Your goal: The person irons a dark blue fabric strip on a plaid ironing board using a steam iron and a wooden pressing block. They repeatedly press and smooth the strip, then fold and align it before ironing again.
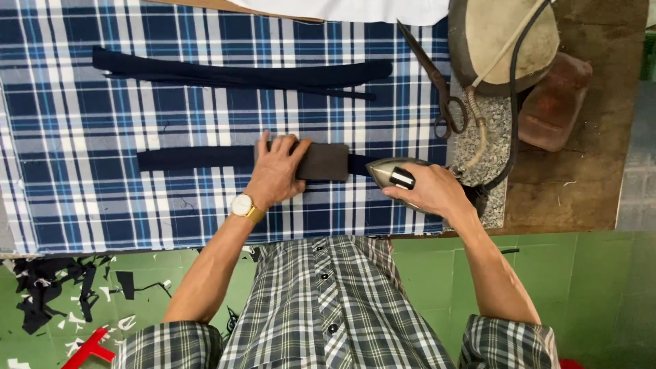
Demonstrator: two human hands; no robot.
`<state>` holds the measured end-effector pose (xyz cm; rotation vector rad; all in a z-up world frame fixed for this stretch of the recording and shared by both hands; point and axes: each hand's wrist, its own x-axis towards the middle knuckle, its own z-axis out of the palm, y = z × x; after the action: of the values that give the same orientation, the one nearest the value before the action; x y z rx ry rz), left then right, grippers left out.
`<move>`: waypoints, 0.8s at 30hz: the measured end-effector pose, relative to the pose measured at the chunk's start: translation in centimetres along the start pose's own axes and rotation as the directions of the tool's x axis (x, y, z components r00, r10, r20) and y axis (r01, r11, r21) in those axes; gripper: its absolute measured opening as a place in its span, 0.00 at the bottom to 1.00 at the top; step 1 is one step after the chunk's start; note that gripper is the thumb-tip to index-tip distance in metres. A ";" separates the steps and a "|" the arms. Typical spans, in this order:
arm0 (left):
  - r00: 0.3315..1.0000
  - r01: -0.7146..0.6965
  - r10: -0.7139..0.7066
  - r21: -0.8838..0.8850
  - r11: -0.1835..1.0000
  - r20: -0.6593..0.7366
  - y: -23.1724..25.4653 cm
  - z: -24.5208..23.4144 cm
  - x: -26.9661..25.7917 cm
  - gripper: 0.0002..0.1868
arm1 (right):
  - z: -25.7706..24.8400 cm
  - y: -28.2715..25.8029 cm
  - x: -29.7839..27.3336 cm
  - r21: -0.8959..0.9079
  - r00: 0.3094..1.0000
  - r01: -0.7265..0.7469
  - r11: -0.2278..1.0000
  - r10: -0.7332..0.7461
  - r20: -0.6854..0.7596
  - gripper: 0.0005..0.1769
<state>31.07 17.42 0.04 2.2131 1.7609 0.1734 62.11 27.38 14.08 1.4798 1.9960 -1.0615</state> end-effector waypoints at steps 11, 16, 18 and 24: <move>0.922 0.326 -0.317 0.003 0.945 -0.223 -14.3 -3.2 -11.8 0.52 | 2.6 -15.2 5.1 -0.116 0.926 0.375 0.920 -0.377 0.007 0.33; 0.805 0.498 -0.502 -0.098 0.861 -0.316 -19.8 -4.2 -18.0 0.49 | 5.2 -23.4 9.3 -0.119 0.851 0.524 0.843 -0.525 0.026 0.31; 0.682 0.627 -0.622 -0.132 0.768 -0.385 -21.9 -4.5 -20.0 0.50 | 5.9 -27.3 10.3 -0.108 0.784 0.620 0.777 -0.618 0.052 0.30; 0.590 0.768 -0.719 -0.018 0.640 -0.368 -26.1 -6.9 -23.1 0.47 | 9.0 -36.8 13.8 -0.109 0.658 0.753 0.649 -0.746 0.098 0.31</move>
<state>-0.68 1.37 0.68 1.3496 2.8264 0.2499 22.13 23.69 10.32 0.4863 2.6632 -1.1850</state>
